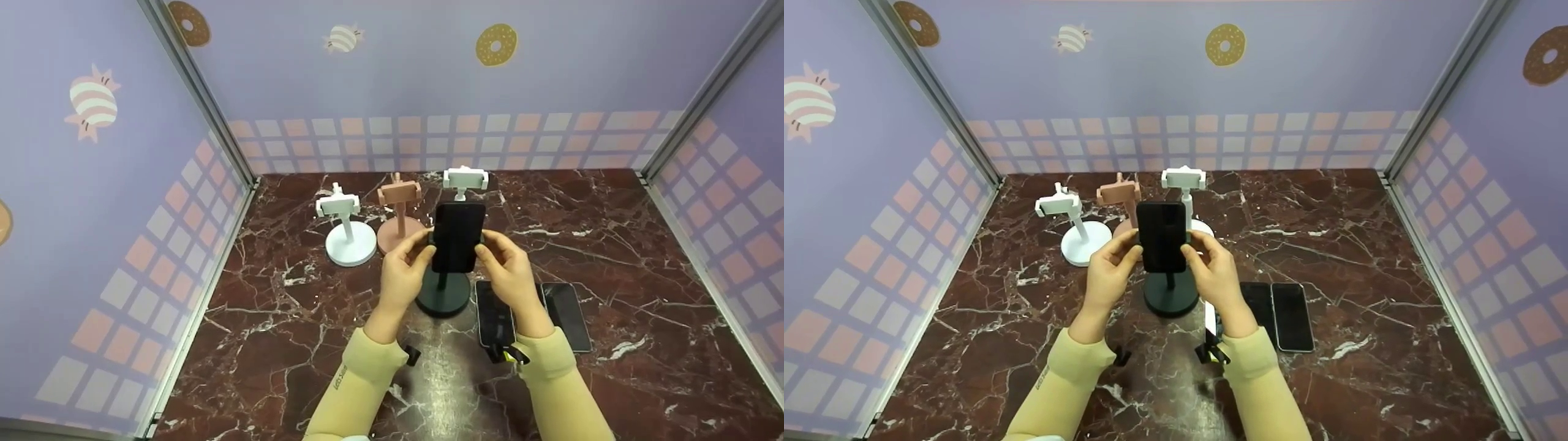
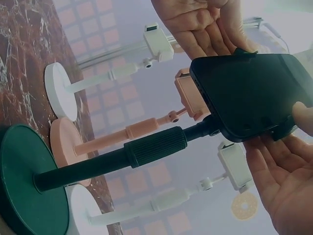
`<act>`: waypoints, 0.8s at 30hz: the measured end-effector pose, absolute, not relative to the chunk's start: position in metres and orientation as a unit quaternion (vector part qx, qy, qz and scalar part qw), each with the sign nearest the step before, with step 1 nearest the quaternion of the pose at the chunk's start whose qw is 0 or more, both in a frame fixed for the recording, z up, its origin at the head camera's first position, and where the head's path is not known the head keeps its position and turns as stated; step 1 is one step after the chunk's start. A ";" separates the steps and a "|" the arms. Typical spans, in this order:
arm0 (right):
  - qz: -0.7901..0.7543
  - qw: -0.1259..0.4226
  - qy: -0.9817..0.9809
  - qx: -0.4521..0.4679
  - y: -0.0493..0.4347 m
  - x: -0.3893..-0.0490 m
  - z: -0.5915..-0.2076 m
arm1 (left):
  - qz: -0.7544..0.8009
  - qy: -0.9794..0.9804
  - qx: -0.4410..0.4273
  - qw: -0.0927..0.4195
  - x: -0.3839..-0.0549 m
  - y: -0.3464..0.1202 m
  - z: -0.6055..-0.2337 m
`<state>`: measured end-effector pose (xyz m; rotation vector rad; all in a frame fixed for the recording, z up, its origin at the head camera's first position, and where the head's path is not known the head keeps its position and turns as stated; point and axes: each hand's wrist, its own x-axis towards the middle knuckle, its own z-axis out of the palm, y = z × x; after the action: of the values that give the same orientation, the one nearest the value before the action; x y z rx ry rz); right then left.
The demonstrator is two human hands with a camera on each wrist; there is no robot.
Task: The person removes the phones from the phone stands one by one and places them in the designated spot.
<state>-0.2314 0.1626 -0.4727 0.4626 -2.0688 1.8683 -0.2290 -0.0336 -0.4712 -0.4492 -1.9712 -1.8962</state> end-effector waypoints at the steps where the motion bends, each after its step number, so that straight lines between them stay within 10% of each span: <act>1: 0.653 0.156 -0.724 0.160 0.163 -0.231 -0.472 | -0.673 -0.699 -0.159 0.183 -0.229 -0.034 -0.471; 24: 0.552 0.242 -0.766 0.224 0.161 -0.237 -0.434 | -0.673 -0.699 -0.165 0.179 -0.229 -0.034 -0.471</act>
<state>-0.2371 0.1611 -0.4340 0.6117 -2.0958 1.5086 -0.2293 -0.0340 -0.4709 -0.4660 -1.9768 -1.9021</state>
